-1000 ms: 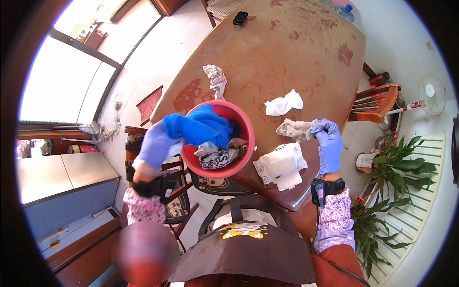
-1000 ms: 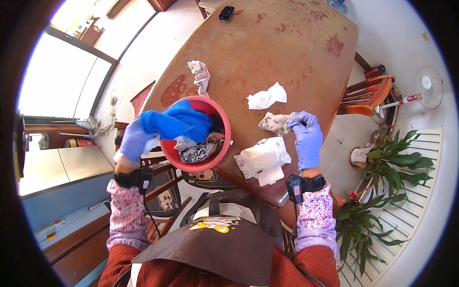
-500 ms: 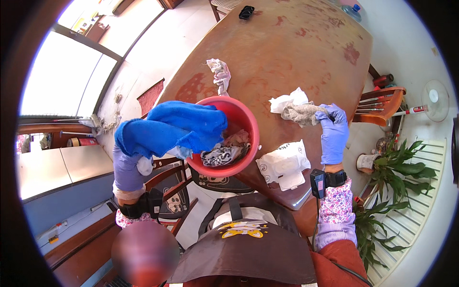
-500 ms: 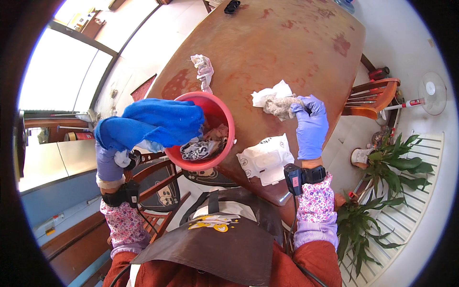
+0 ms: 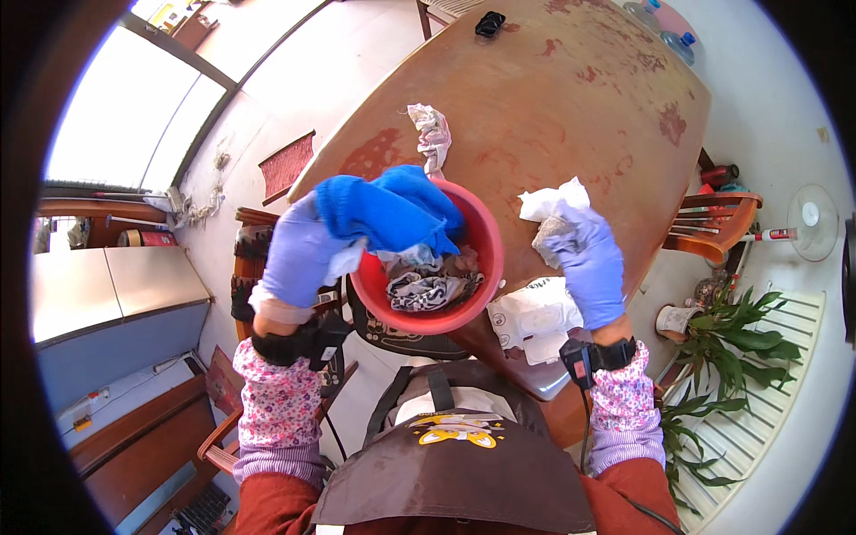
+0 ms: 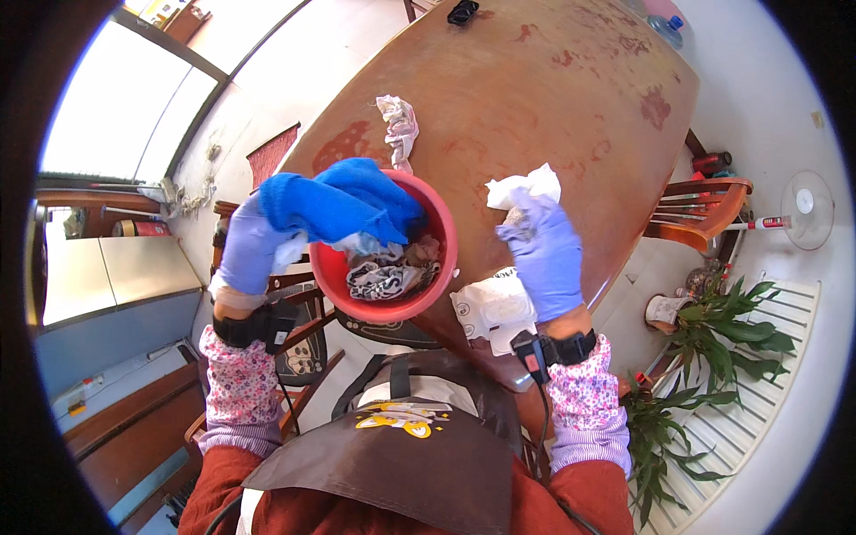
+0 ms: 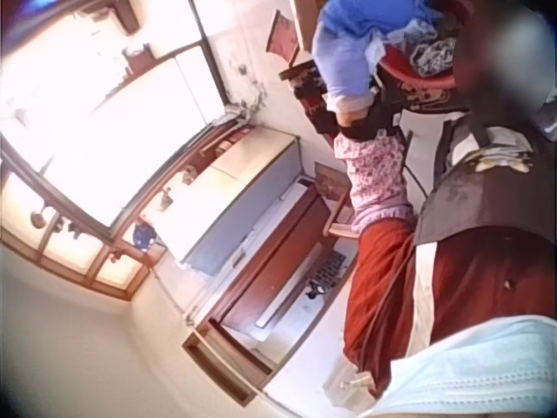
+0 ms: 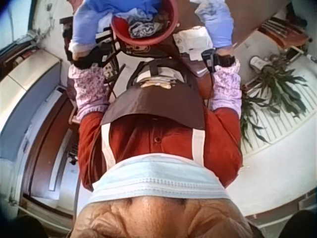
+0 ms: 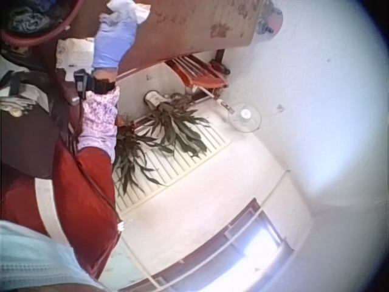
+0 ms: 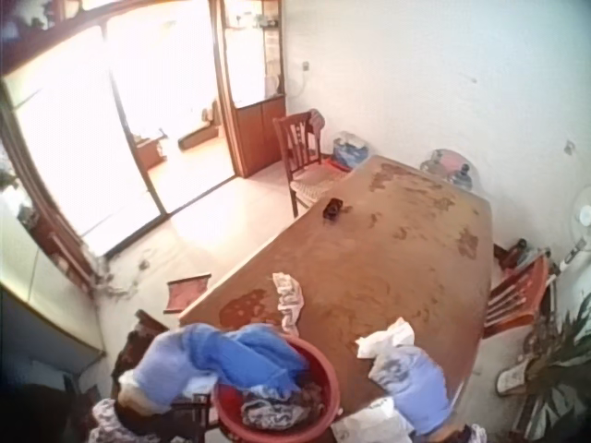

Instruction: The person wipes a wall and a green countertop with a cloth, then moves to a dining table to sort and fold several pieces of fabric from a red basin. The person uses a cloth to wipe surfaces and handles multiple fabric items one at a time.

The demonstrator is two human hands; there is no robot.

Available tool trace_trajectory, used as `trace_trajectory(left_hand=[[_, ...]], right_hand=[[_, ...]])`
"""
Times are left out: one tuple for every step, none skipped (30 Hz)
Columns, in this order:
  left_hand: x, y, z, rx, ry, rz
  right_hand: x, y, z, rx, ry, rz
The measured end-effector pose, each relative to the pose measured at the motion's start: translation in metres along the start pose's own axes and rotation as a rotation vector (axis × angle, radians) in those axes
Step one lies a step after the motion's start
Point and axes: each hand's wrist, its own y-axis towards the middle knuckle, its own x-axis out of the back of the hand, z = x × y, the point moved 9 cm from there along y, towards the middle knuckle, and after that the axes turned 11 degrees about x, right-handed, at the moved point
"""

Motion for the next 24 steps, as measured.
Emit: trace_trajectory(left_hand=[[0.013,-0.006,0.008,0.056,-0.118,-0.01],[0.028,-0.012,0.005,-0.025,-0.046,-0.106],[0.038,-0.02,0.006,-0.069,-0.217,-0.123],[0.047,-0.026,0.01,-0.065,-0.324,-0.12],[0.057,-0.03,0.015,-0.029,-0.43,-0.144],[0.061,-0.031,0.013,-0.065,-0.453,-0.124],[0.064,-0.032,0.014,-0.062,-0.451,-0.137],[0.065,-0.03,0.016,-0.06,-0.45,-0.15],[0.065,-0.028,0.018,-0.055,-0.45,-0.162],[0.059,-0.022,0.022,-0.022,-0.437,-0.142],[0.055,-0.019,0.026,-0.004,-0.412,-0.139],[0.048,-0.013,0.033,0.023,-0.469,-0.117],[0.04,-0.008,0.036,0.021,-0.533,-0.075],[0.036,-0.002,0.042,0.051,-0.564,-0.053],[0.031,0.003,0.043,0.017,-0.625,0.012],[0.028,0.007,0.048,0.034,-0.664,0.042],[0.026,0.013,0.056,0.065,-0.727,0.031],[0.026,0.017,0.06,0.064,-0.752,0.027],[0.026,0.019,0.062,0.051,-0.782,0.033],[0.025,0.021,0.066,0.061,-0.806,0.04],[0.025,0.023,0.069,0.069,-0.829,0.045],[0.025,0.023,0.071,0.075,-0.851,0.049],[0.025,0.023,0.072,0.066,-0.862,0.054],[0.025,0.022,0.071,0.059,-0.871,0.059]], right_hand=[[-0.006,0.003,0.019,0.003,0.171,0.049],[-0.019,0.01,0.044,0.109,0.172,0.21],[-0.033,0.016,0.074,0.286,0.195,0.343],[-0.06,0.018,0.094,0.371,0.13,0.527],[-0.076,0.016,0.117,0.503,0.09,0.611],[-0.099,0.014,0.124,0.48,0.03,0.733],[-0.12,0.012,0.13,0.474,-0.006,0.821],[-0.143,0.01,0.129,0.422,-0.089,0.907],[-0.167,0.007,0.126,0.365,-0.17,0.989],[-0.189,0.002,0.117,0.298,-0.268,1.081],[-0.208,0.0,0.104,0.212,-0.298,1.171],[-0.226,-0.002,0.098,0.229,-0.307,1.231],[-0.243,-0.004,0.09,0.254,-0.343,1.275],[-0.26,-0.012,0.075,0.21,-0.383,1.397],[-0.27,-0.011,0.072,0.256,-0.398,1.322],[-0.282,-0.018,0.065,0.279,-0.412,1.347],[-0.291,-0.023,0.055,0.306,-0.455,1.378],[-0.295,-0.023,0.047,0.309,-0.456,1.351],[-0.297,-0.024,0.04,0.31,-0.454,1.325],[-0.298,-0.023,0.033,0.299,-0.463,1.305],[-0.298,-0.021,0.029,0.265,-0.398,1.299],[-0.298,-0.018,0.027,0.225,-0.343,1.297],[-0.296,-0.015,0.026,0.186,-0.322,1.316],[-0.291,-0.007,0.033,0.197,-0.263,1.28]])
